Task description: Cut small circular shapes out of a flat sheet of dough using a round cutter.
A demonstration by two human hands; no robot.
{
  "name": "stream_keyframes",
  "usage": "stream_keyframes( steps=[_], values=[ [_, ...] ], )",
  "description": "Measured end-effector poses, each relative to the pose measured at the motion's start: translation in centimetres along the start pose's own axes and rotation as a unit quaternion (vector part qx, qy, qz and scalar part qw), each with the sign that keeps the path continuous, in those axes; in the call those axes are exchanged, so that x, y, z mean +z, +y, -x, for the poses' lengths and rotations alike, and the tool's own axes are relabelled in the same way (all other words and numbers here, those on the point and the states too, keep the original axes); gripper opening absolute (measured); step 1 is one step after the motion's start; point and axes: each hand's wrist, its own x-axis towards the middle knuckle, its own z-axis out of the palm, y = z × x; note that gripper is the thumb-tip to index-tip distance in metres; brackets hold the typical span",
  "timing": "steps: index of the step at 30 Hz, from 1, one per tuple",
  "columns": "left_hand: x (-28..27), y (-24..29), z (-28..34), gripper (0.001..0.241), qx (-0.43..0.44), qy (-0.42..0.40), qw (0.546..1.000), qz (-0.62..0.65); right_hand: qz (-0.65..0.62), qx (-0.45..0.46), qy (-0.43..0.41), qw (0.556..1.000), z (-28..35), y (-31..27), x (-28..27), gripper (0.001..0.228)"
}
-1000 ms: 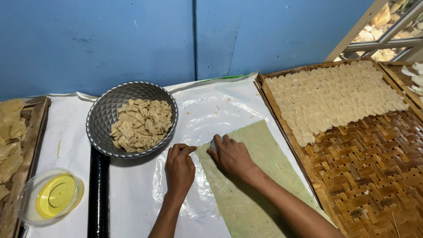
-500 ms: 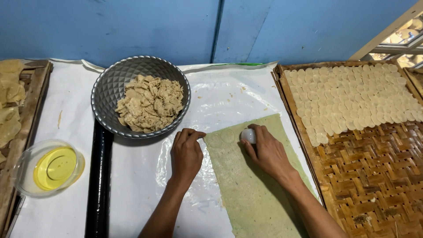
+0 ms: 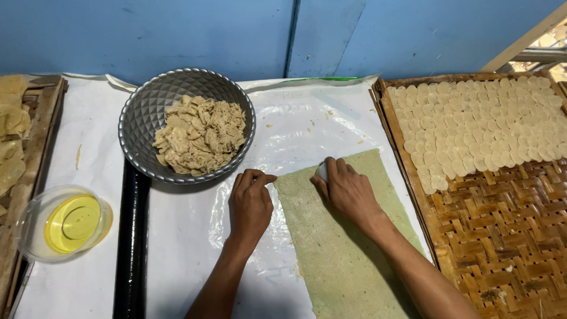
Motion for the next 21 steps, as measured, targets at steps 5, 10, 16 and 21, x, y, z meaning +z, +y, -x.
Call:
stream_keyframes(
  steps=[5,10,16,21],
  values=[
    [0.1,0.0,0.0,0.032,0.000,0.000,1.000,-0.001,0.041,0.029,-0.009,0.999,0.0,-1.3,-0.3,0.046],
    [0.0,0.3,0.0,0.032,0.005,0.001,1.000,-0.001,0.022,-0.028,-0.033,0.999,-0.1,-0.7,-1.5,0.041],
    [0.2,0.2,0.1,0.032,0.001,-0.002,1.000,0.003,0.015,-0.019,-0.016,1.000,0.1,-0.7,-1.8,0.042],
    [0.0,0.4,0.1,0.034,-0.009,-0.007,1.000,0.007,-0.002,-0.002,-0.015,1.000,0.4,-1.1,-1.7,0.045]
  ],
)
